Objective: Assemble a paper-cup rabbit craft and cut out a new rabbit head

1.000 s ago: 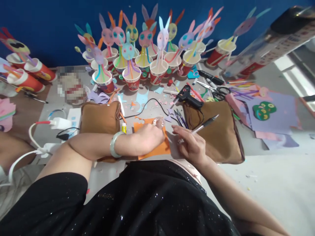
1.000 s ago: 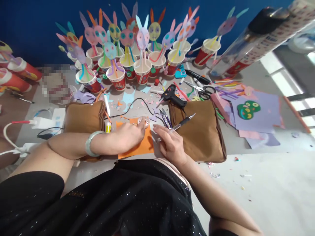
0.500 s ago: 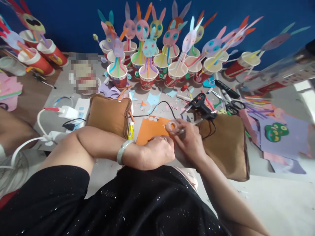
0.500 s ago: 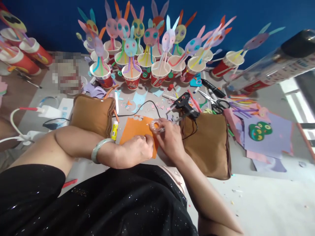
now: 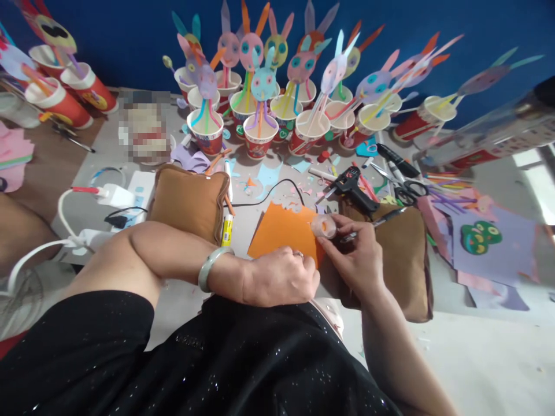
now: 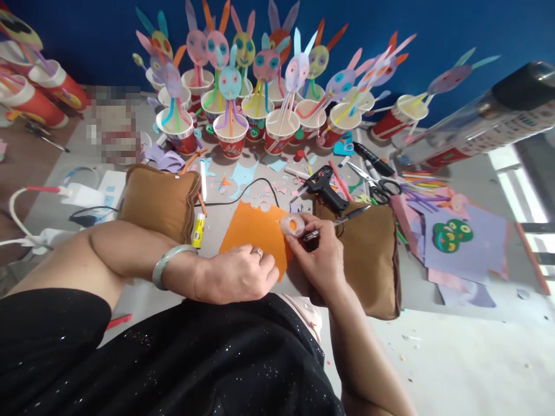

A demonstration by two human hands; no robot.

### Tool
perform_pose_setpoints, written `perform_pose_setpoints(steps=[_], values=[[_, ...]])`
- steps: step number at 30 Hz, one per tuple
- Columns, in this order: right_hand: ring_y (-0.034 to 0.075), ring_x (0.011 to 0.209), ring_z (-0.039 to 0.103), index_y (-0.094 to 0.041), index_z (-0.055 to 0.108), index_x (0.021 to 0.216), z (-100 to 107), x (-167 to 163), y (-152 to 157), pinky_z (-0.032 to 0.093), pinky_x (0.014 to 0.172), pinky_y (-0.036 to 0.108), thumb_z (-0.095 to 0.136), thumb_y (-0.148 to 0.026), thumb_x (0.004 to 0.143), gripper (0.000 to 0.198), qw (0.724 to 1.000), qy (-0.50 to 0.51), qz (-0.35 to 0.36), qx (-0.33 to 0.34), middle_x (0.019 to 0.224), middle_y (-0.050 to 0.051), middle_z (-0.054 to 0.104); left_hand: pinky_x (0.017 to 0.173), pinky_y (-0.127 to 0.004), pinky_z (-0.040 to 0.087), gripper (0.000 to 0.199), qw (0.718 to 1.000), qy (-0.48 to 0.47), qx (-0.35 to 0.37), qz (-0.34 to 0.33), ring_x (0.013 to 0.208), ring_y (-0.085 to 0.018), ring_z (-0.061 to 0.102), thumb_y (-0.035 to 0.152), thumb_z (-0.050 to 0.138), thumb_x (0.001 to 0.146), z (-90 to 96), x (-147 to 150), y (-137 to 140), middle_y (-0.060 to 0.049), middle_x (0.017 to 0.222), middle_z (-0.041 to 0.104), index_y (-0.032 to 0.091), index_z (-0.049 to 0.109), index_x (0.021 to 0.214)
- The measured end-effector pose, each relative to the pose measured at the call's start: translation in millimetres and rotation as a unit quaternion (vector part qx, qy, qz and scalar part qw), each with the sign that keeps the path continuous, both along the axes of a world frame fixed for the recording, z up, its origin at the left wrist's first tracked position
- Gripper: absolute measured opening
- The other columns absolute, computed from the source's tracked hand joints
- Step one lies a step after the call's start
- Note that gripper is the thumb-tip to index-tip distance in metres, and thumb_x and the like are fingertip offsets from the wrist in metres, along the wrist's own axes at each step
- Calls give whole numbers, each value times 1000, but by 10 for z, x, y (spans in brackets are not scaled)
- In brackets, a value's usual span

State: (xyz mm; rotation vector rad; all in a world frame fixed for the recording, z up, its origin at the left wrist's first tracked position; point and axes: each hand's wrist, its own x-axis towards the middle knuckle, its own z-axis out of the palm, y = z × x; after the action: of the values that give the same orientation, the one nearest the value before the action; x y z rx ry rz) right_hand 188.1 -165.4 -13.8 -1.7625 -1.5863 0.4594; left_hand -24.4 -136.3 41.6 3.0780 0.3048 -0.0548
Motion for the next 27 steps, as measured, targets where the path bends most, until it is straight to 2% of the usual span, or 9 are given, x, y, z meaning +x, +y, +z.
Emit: perform_pose_setpoints(steps=[5,10,12,14,17,19,21,24,27], values=[[29,106,73,-26,53,98,-25,-62,40,59,84,44,72,-38,89,24,995,-39,86,-21,125,13,75,61,-34,48,45,990,87,62,91,87,-29,72,2,40,93,-187,17,-73,-34,120,69,-6,64,130],[29,101,75,-26,53,98,-44,-60,62,60,81,44,71,-36,88,24,996,-28,80,-19,124,13,75,63,-40,55,44,984,173,-9,35,109,-42,71,11,48,96,-142,42,-53,-35,140,60,1,67,134],[28,105,75,-26,49,97,-23,-60,74,60,84,44,74,-37,87,29,999,10,31,14,125,14,75,63,-40,56,41,982,187,-27,27,113,-44,71,12,52,96,-93,51,-32,-34,141,60,2,70,132],[29,114,73,-27,45,95,18,-52,101,58,93,47,77,-36,85,35,994,59,-22,85,126,15,73,63,-39,55,41,983,177,-29,36,112,-43,71,10,55,94,-77,59,-20,-35,138,62,2,70,131],[30,116,72,-28,37,92,104,5,165,55,98,53,78,-37,80,44,964,94,-72,237,123,17,72,62,-38,53,40,984,170,-38,41,106,-41,73,7,56,92,-103,75,-12,-35,138,62,5,72,129],[30,113,73,-28,35,91,157,74,200,56,95,53,79,-40,76,48,945,88,-86,302,116,16,72,64,-38,52,40,981,188,-44,36,103,-38,73,5,54,92,-128,86,-4,-35,141,59,7,74,126],[31,109,73,-29,33,91,191,150,213,56,90,53,80,-44,72,52,937,95,-91,325,111,15,72,66,-39,52,39,979,196,-47,27,104,-37,72,2,52,91,-149,94,5,-35,141,59,7,75,122],[31,104,74,-30,29,88,201,255,187,57,88,54,81,-52,66,61,934,106,-112,321,106,11,72,70,-42,53,36,981,185,-48,12,106,-37,71,2,50,91,-173,95,9,-33,128,69,6,76,116],[33,110,73,-31,28,87,174,343,127,56,88,55,81,-54,64,63,938,87,-134,308,103,8,71,70,-42,52,35,982,182,-53,17,103,-36,71,1,51,90,-185,85,-4,-30,117,73,6,77,113]])
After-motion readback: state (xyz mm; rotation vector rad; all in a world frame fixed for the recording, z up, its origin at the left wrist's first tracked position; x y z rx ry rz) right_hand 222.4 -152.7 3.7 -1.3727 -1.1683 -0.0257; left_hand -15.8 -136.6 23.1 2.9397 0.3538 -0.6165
